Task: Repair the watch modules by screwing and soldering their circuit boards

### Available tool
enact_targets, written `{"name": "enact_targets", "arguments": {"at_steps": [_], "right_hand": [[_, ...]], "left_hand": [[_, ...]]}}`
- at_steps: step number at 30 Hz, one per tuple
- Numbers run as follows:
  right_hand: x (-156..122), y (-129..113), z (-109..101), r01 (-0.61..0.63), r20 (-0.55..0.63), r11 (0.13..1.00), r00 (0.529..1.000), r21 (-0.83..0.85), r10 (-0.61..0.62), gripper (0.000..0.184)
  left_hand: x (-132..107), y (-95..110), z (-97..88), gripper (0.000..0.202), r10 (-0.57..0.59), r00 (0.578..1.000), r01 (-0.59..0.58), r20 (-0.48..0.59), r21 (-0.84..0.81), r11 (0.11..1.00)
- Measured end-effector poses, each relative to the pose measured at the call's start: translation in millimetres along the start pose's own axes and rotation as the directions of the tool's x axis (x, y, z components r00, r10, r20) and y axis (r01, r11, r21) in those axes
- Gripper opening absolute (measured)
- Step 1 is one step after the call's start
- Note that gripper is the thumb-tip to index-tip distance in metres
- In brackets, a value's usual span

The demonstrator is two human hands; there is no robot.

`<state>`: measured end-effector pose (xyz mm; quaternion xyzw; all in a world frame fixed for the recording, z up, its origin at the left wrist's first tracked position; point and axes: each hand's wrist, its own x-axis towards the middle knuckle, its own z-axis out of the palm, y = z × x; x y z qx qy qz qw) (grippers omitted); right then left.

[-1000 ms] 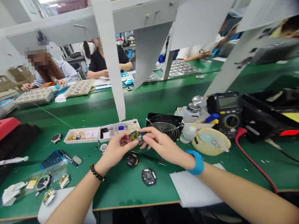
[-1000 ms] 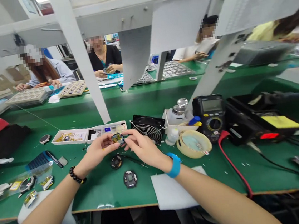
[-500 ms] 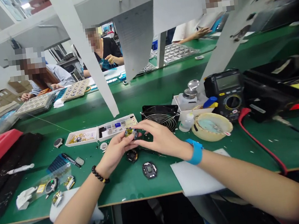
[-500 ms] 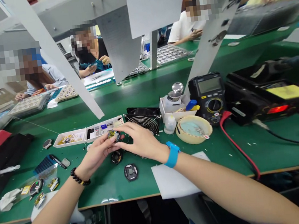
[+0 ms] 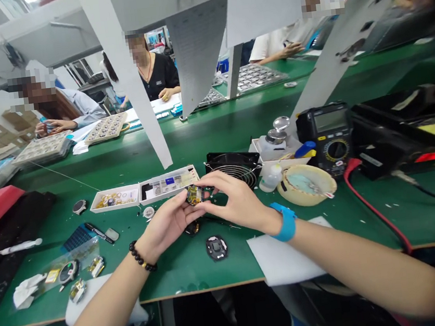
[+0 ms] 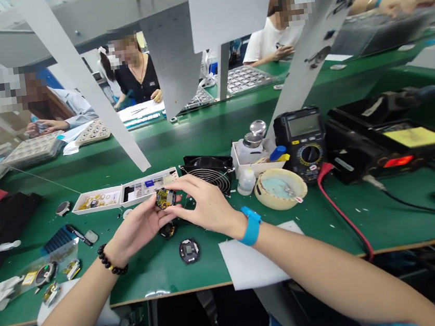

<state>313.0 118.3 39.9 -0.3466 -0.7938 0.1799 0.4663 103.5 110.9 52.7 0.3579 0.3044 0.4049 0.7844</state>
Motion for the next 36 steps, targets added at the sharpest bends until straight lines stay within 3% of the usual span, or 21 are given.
{"name": "enact_targets", "arguments": {"at_steps": [16, 23, 26, 30, 36], "right_hand": [[-0.8, -1.6, 0.6, 0.025, 0.050, 0.999, 0.998, -0.035, -0.023, 0.043], [0.9, -2.8, -3.4, -0.037, 0.132, 0.999, 0.991, -0.010, 0.038, 0.032], [1.8, -5.3, -10.0, -0.147, 0.306, 0.986, 0.938, -0.077, 0.163, 0.027], [2.6, -6.7, -15.2, -0.132, 0.436, 0.950, 0.865, -0.282, 0.249, 0.023], [3.2, -0.4, -12.7, -0.182, 0.595, 0.901, 0.697, -0.393, 0.400, 0.024]], "left_hand": [[0.1, 5.4, -3.8, 0.027, -0.001, 1.000, 0.002, 0.023, -0.042, 0.999], [2.0, 16.6, -7.0, 0.025, 0.058, 0.990, -0.059, -0.128, 0.001, 0.998], [4.2, 17.0, -7.0, 0.030, 0.099, 0.979, -0.096, -0.180, 0.022, 0.995], [6.7, 12.5, -7.2, 0.031, 0.134, 0.959, -0.103, -0.250, 0.135, 0.985], [5.1, 10.2, -10.6, 0.041, 0.287, 0.919, -0.167, -0.271, 0.393, 0.904]]}}
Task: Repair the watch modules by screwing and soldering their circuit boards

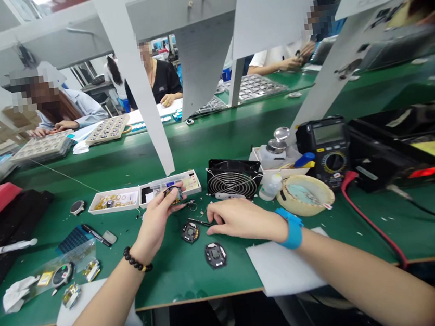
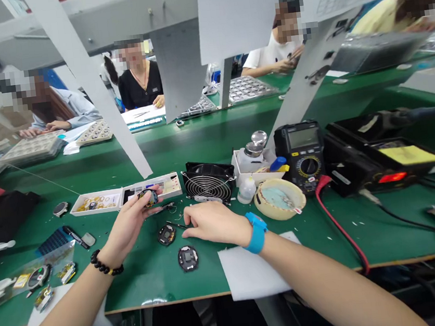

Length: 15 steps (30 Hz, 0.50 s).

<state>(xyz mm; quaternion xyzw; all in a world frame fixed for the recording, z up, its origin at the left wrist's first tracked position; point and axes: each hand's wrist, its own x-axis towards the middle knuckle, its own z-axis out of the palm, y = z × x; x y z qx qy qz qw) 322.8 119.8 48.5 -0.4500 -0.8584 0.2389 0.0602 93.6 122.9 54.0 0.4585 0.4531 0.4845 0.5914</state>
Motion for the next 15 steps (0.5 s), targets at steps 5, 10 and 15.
{"name": "enact_targets", "arguments": {"at_steps": [5, 10, 15], "right_hand": [[-0.5, -1.0, 0.3, -0.010, -0.023, 1.000, 1.000, -0.017, 0.010, 0.015], [-1.7, -2.6, -2.1, -0.007, -0.103, 0.996, 0.995, 0.093, 0.017, 0.010], [-2.7, -6.5, 0.3, 0.115, -0.294, 0.948, 0.955, 0.298, -0.023, 0.015]], "left_hand": [[6.2, -2.5, -9.1, 0.044, 0.068, 0.993, -0.056, -0.095, 0.126, 0.990], [14.7, -2.5, -16.3, 0.039, 0.110, 0.984, -0.114, -0.139, -0.017, 0.993], [15.2, -2.4, -14.2, 0.030, 0.090, 0.981, -0.118, -0.170, -0.165, 0.979]]}}
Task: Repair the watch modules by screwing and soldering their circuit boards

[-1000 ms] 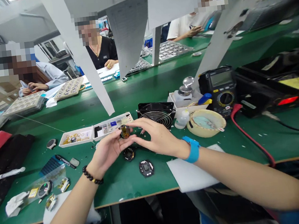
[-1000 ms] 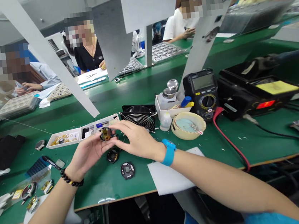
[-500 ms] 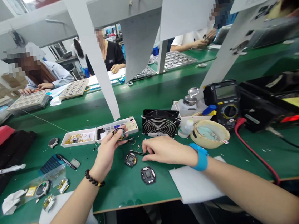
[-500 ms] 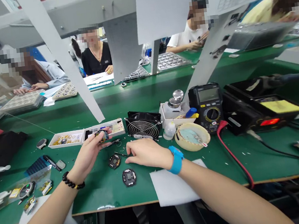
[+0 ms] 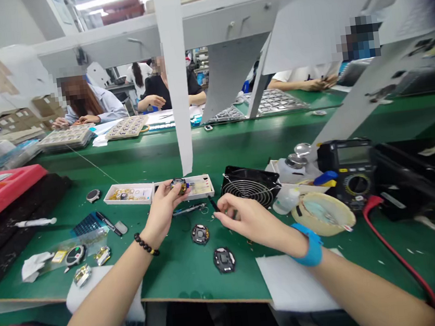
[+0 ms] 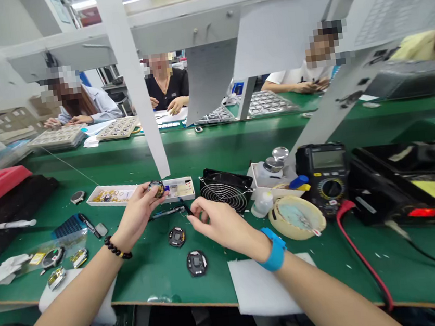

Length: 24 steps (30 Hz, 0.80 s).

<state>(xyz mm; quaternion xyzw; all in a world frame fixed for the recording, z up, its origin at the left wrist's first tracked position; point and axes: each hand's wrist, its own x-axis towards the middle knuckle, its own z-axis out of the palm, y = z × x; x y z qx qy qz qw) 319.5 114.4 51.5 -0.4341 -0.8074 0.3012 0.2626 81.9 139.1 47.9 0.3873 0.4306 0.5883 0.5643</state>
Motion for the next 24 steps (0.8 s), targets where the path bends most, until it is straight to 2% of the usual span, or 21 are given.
{"name": "enact_targets", "arguments": {"at_steps": [3, 5, 8, 11, 15, 18, 21, 22, 24], "right_hand": [[-0.6, 1.3, 4.8, 0.118, -0.075, 0.990, 0.991, 0.079, -0.113, 0.017], [0.5, 5.2, 8.2, 0.166, -0.058, 0.982, 0.985, 0.088, -0.161, 0.015], [3.1, 13.3, 12.3, 0.225, -0.004, 0.974, 0.974, -0.015, -0.225, 0.017], [4.0, 18.6, 14.8, 0.256, 0.031, 0.955, 0.967, -0.153, -0.254, 0.021], [2.6, 15.2, 15.7, 0.241, 0.039, 0.952, 0.970, -0.190, -0.238, 0.020], [2.0, 8.5, 13.1, 0.248, -0.143, 0.964, 0.955, -0.094, -0.260, 0.018], [1.8, 4.9, 8.4, 0.290, -0.384, 0.956, 0.879, -0.043, -0.284, 0.015], [1.7, 4.9, 7.1, 0.319, -0.425, 0.946, 0.851, -0.051, -0.310, 0.016], [1.4, 5.9, 5.9, 0.387, -0.421, 0.918, 0.820, -0.091, -0.387, 0.023]], "left_hand": [[-1.2, -1.1, 1.8, 0.024, -0.032, 0.999, 0.033, 0.010, -0.031, 0.999], [-1.4, -1.2, 2.0, 0.026, -0.054, 0.998, 0.054, 0.013, -0.026, 0.998], [-0.7, 0.1, 0.7, 0.036, -0.064, 0.998, 0.062, 0.013, 0.085, 0.994], [-0.7, 1.5, -0.4, 0.037, -0.035, 0.998, 0.025, 0.050, 0.199, 0.980], [-3.7, 1.7, 1.3, 0.035, -0.052, 0.994, 0.044, 0.100, 0.087, 0.995], [-7.3, 2.3, 4.1, 0.034, -0.088, 0.990, 0.084, 0.111, 0.040, 0.996], [-11.3, 3.4, 7.2, 0.039, -0.120, 0.985, 0.117, 0.128, 0.034, 0.993], [-12.9, 3.6, 8.1, 0.041, -0.126, 0.983, 0.122, 0.136, 0.033, 0.992], [-16.2, 3.3, 10.2, 0.042, -0.134, 0.978, 0.129, 0.162, 0.040, 0.991]]}}
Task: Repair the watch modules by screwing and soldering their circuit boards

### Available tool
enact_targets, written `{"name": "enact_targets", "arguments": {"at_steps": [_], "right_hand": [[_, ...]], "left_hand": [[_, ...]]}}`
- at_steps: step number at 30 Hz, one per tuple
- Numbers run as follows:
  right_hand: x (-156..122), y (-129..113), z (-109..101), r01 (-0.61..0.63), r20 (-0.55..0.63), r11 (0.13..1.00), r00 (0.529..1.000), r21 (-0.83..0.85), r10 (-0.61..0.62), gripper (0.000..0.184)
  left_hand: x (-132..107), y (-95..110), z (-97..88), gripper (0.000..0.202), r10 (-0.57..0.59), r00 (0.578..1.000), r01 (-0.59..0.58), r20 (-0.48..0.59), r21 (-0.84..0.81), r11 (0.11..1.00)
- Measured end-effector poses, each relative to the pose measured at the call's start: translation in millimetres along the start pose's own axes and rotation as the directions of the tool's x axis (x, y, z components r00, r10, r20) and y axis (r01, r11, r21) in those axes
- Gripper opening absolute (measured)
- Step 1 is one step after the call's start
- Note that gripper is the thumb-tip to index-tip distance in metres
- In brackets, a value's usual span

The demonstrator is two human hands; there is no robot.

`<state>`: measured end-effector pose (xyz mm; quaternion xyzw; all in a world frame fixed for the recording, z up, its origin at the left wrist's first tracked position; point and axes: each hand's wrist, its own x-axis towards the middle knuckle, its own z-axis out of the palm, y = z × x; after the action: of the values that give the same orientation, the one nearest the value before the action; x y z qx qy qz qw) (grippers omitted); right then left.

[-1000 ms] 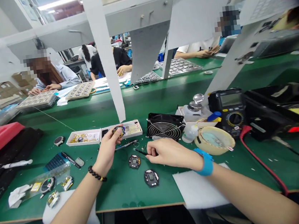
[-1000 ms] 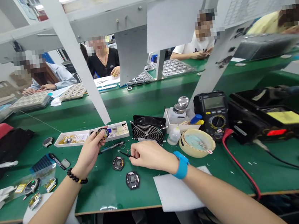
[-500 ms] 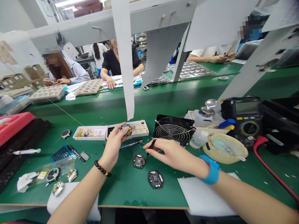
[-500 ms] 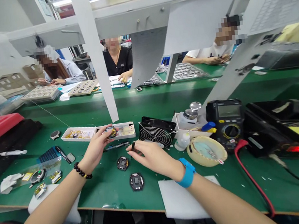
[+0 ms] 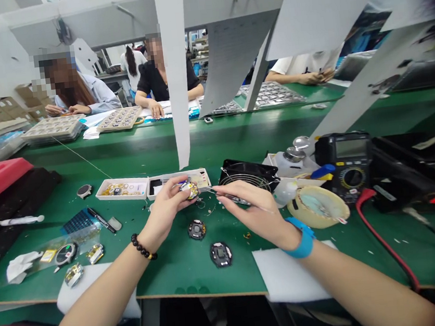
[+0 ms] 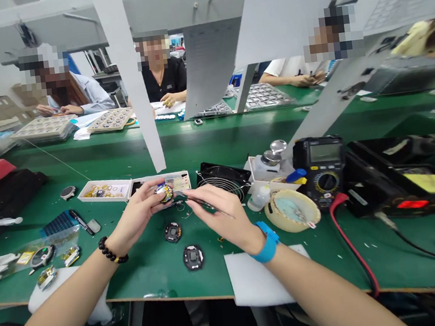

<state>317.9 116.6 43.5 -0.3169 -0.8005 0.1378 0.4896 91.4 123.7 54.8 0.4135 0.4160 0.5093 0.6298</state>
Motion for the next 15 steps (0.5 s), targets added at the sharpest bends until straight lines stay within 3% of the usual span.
{"name": "enact_targets", "arguments": {"at_steps": [4, 15], "right_hand": [[-2.5, 0.5, 1.7, 0.110, 0.113, 0.994, 0.988, -0.002, -0.109, 0.034], [-1.9, -1.0, 4.7, 0.094, 0.137, 0.995, 0.986, 0.024, -0.097, 0.030]], "left_hand": [[-6.3, -3.4, 5.1, 0.034, -0.023, 0.999, 0.022, 0.029, 0.024, 0.999], [-9.4, -3.5, 8.3, 0.027, -0.081, 0.996, 0.082, 0.043, -0.035, 0.996]]}}
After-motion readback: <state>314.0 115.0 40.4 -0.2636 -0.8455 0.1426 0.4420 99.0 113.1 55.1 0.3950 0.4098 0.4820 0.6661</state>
